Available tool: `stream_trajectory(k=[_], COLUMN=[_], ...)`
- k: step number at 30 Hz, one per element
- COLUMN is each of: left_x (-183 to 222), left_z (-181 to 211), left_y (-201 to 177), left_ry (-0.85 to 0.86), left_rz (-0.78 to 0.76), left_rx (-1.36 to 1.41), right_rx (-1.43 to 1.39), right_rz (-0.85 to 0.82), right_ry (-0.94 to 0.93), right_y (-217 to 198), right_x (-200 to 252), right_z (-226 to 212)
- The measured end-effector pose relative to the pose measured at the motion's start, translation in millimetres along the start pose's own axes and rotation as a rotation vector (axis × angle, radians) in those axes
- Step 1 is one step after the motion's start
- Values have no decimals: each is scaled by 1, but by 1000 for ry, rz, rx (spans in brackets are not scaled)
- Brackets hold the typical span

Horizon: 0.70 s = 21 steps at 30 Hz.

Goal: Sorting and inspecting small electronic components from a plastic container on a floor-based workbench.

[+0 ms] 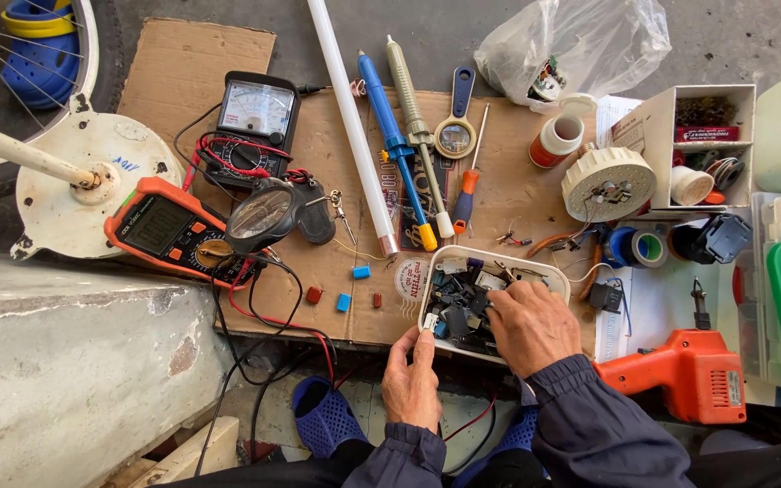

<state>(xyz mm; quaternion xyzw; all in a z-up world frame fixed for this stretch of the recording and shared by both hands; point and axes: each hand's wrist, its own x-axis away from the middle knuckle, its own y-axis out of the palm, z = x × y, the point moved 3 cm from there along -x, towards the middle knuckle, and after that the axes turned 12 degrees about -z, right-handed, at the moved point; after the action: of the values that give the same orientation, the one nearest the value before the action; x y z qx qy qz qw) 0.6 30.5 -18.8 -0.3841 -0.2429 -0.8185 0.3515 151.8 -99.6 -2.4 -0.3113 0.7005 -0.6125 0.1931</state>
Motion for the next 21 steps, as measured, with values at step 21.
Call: stream_trajectory(k=[21], left_x=[-5], left_z=[-6], left_y=[-3], left_ry=[12], left_rz=[-10], left_rx=[3], right_rx=[131], right_rz=[-20], right_ry=[106], right_y=[3], right_x=[-5], right_z=[-3])
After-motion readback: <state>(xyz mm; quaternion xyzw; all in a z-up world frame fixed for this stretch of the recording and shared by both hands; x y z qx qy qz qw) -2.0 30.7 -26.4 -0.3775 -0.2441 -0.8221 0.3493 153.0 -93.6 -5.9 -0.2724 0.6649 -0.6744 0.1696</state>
